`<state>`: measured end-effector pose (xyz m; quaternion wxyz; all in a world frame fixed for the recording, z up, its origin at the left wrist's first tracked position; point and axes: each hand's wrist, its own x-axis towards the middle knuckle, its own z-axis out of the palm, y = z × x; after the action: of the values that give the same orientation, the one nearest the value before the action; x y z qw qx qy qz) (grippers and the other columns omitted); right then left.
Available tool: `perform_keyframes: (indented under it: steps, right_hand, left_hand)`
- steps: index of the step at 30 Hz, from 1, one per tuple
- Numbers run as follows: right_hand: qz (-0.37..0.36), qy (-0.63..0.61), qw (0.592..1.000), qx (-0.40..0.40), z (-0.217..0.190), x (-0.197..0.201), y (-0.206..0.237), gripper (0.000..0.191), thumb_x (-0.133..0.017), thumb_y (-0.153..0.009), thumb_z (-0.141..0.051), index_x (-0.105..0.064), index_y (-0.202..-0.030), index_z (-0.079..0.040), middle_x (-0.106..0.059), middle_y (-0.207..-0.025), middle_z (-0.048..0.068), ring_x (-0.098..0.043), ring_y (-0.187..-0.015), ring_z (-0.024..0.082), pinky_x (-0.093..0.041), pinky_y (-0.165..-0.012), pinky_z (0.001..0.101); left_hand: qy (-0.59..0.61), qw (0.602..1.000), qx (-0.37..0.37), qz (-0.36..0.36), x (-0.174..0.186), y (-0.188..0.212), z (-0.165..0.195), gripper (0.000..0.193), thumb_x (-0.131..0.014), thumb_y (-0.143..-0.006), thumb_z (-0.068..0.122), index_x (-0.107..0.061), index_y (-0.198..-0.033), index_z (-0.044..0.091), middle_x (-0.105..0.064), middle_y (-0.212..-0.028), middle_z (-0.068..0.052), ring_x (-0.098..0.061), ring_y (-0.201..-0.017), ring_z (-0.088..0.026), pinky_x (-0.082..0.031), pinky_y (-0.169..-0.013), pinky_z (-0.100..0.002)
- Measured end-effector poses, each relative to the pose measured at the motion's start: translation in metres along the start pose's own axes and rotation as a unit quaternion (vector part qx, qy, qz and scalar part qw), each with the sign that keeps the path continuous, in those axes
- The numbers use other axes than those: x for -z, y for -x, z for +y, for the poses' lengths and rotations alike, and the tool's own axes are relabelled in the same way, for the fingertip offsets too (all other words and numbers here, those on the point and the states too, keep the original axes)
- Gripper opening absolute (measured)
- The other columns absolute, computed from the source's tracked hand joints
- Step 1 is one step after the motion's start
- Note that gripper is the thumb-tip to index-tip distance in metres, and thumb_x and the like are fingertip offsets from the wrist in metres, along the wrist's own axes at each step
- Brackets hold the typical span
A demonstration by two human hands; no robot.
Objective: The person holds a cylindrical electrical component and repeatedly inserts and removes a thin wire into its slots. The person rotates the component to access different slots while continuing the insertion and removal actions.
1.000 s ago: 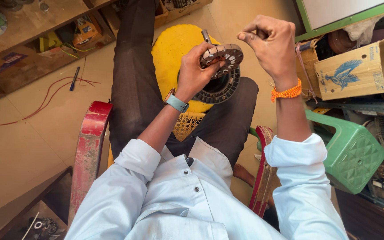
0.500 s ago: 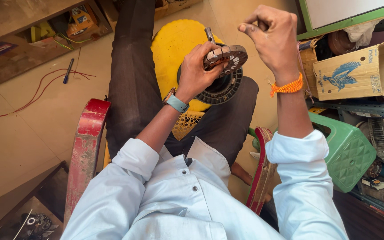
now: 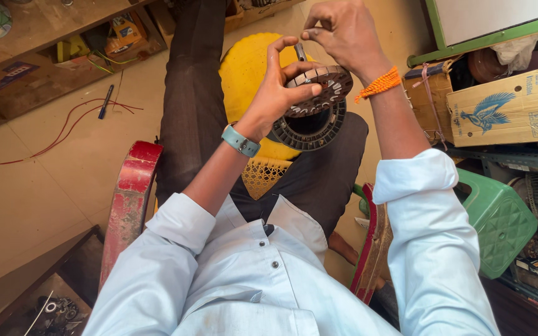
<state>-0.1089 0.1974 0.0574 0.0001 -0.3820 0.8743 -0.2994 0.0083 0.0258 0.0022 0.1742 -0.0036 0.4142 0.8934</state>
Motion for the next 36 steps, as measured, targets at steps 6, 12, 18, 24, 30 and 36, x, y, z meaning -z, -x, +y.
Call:
perform_keyframes:
  steps: [6,12,18,24,30,36]
  right_hand:
    - [0.059,-0.031,0.990,-0.122,-0.056,0.027,0.030,0.008,-0.079,-0.096,-0.008,-0.076,-0.094,-0.001,-0.064,-0.074,0.007,-0.054,-0.064,0.013,-0.040,-0.060,0.0317]
    - [0.120,-0.065,0.974,-0.180,-0.115,0.024,0.071,0.006,-0.079,-0.095,0.000,-0.074,-0.094,0.002,-0.068,-0.077,0.005,-0.055,-0.065,0.006,-0.042,-0.058,0.0255]
    - [0.169,-0.138,0.950,-0.223,-0.115,0.010,0.082,0.008,-0.081,-0.095,-0.002,-0.074,-0.095,0.002,-0.062,-0.071,0.002,-0.044,-0.062,0.004,-0.035,-0.055,0.0242]
    - [0.175,-0.113,0.953,-0.220,-0.116,-0.005,0.092,0.008,-0.080,-0.095,-0.002,-0.073,-0.094,0.002,-0.060,-0.071,0.002,-0.045,-0.062,0.004,-0.035,-0.056,0.0251]
    - [0.197,-0.166,0.936,-0.238,-0.110,-0.002,0.088,0.010,-0.080,-0.095,-0.007,-0.074,-0.096,0.001,-0.061,-0.073,-0.002,-0.047,-0.066,0.002,-0.039,-0.058,0.0233]
    - [0.153,-0.188,0.932,-0.268,-0.105,-0.001,0.086,0.008,-0.079,-0.095,-0.006,-0.074,-0.093,0.000,-0.054,-0.068,-0.004,-0.042,-0.062,0.002,-0.033,-0.055,0.0239]
  left_hand:
    - [-0.064,0.997,-0.040,-0.012,0.004,0.003,0.003,0.079,-0.083,-0.088,0.006,-0.032,-0.148,0.016,-0.066,-0.112,-0.004,-0.064,-0.110,-0.016,-0.053,-0.101,-0.033]
    - [-0.104,0.992,-0.060,-0.044,0.008,0.003,0.008,0.072,-0.086,-0.090,0.014,-0.037,-0.143,0.016,-0.066,-0.118,-0.004,-0.063,-0.112,-0.015,-0.053,-0.100,-0.032]
    - [-0.152,0.981,-0.111,-0.046,0.010,0.005,0.003,0.066,-0.084,-0.093,0.020,-0.041,-0.142,0.016,-0.065,-0.124,-0.005,-0.064,-0.118,-0.016,-0.054,-0.105,-0.033]
    - [-0.175,0.972,-0.157,0.011,0.007,0.004,-0.005,0.064,-0.084,-0.089,0.020,-0.045,-0.139,0.013,-0.064,-0.120,-0.005,-0.063,-0.118,-0.016,-0.052,-0.104,-0.032]
    - [-0.162,0.977,-0.127,-0.047,0.011,0.000,-0.005,0.038,-0.076,-0.097,0.020,-0.060,-0.127,0.003,-0.065,-0.118,-0.003,-0.061,-0.111,-0.012,-0.051,-0.101,-0.029]
    - [-0.193,0.968,-0.158,-0.035,0.007,0.001,-0.004,0.035,-0.074,-0.099,0.018,-0.060,-0.128,0.003,-0.066,-0.119,-0.004,-0.061,-0.113,-0.013,-0.051,-0.103,-0.030]
